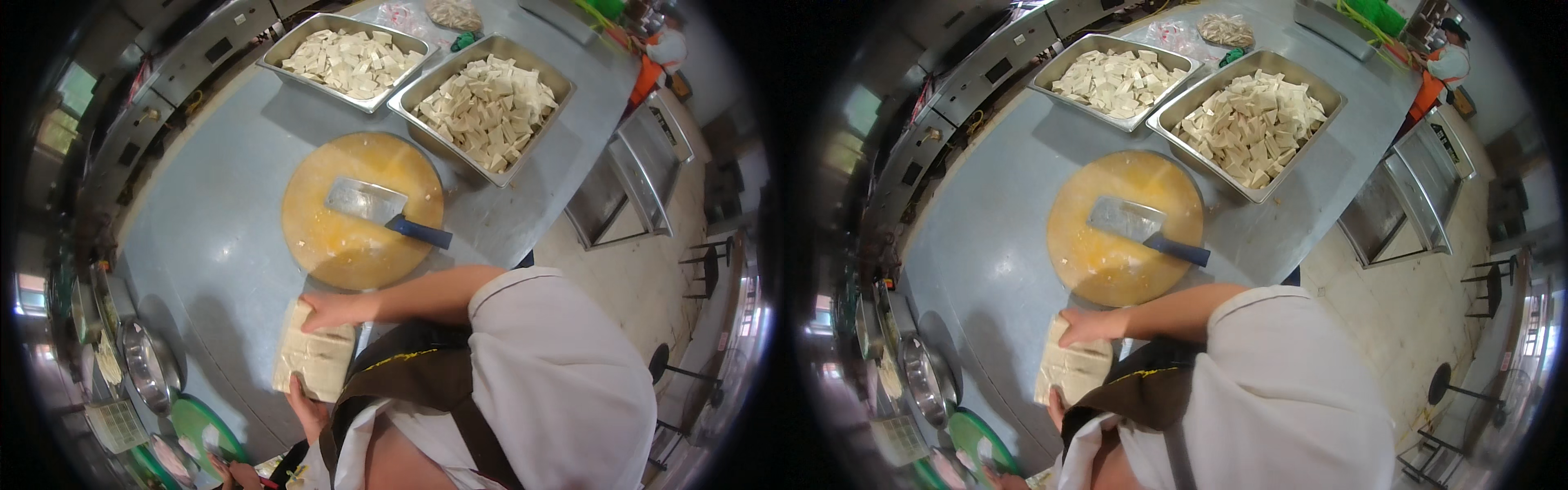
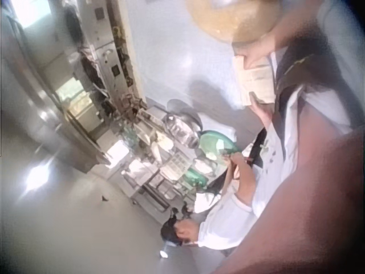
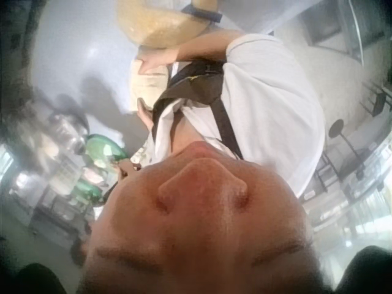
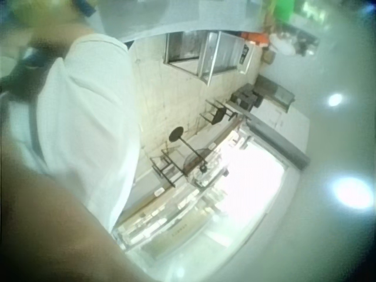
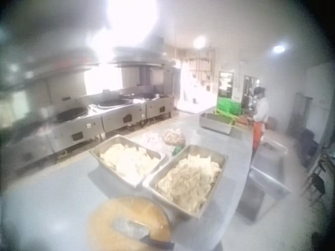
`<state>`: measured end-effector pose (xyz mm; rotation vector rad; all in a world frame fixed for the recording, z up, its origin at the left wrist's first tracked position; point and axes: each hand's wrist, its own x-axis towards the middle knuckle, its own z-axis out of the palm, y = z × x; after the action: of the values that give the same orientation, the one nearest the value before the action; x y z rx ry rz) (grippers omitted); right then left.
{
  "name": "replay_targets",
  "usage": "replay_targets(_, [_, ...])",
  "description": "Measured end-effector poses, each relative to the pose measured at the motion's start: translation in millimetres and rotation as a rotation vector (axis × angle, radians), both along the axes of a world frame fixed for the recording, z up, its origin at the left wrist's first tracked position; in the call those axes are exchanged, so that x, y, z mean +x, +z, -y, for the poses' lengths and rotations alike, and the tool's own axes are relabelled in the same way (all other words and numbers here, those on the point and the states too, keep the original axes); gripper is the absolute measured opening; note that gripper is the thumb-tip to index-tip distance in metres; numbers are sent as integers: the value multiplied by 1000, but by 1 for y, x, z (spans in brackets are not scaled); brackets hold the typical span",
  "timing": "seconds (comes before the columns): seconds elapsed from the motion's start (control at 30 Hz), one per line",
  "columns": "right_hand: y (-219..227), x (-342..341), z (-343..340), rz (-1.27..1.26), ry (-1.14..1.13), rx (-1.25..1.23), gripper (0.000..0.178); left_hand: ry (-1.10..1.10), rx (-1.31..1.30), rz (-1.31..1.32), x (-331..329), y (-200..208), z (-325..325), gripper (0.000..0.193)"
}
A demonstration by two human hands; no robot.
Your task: The person stands at a stainless steel workstation in a commercial kitchen and uses a large cleaver to slice a block of tofu into thin strips on a round wooden cutting board. The cut tofu is then transferred into a metal tray. Another person is visible in the background working at a separate station.
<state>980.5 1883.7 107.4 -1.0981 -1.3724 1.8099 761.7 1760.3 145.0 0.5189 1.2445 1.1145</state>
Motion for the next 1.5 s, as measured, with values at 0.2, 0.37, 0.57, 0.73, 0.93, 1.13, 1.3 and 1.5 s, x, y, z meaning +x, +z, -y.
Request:
replay_targets(0.2, [68, 86, -32, 199, -201, 167, 66, -75, -67, 436, 75, -2, -68, 58])
replay_targets(0.37, [41, 180, -58, 325, -383, 297, 56, -314, -150, -206, 138, -27, -138, 57])
replay_targets(0.57, [35, 234, 15, 1086, -353, 228, 41, -348, -96, -296, 142, -36, -134, 52])
replay_targets(0.73, [-6, 228, 48, 1204, -336, 350, 39, -304, -69, -248, 153, -40, -127, 54])
replay_targets(0.93, [9, 295, 69, 1314, -417, 250, 30, -222, -67, -190, 147, -48, -120, 59])
replay_targets(1.13, [39, 301, 148, 153, -698, -426, 21, -148, -42, -142, 153, -42, -105, 57])
replay_targets(1.3, [12, 290, 149, 183, -659, -458, 26, -143, -34, -78, 157, -45, -101, 47])
replay_targets(1.5, [44, 261, 89, 595, -631, -185, 32, -210, -42, -105, 150, -59, -94, 52])
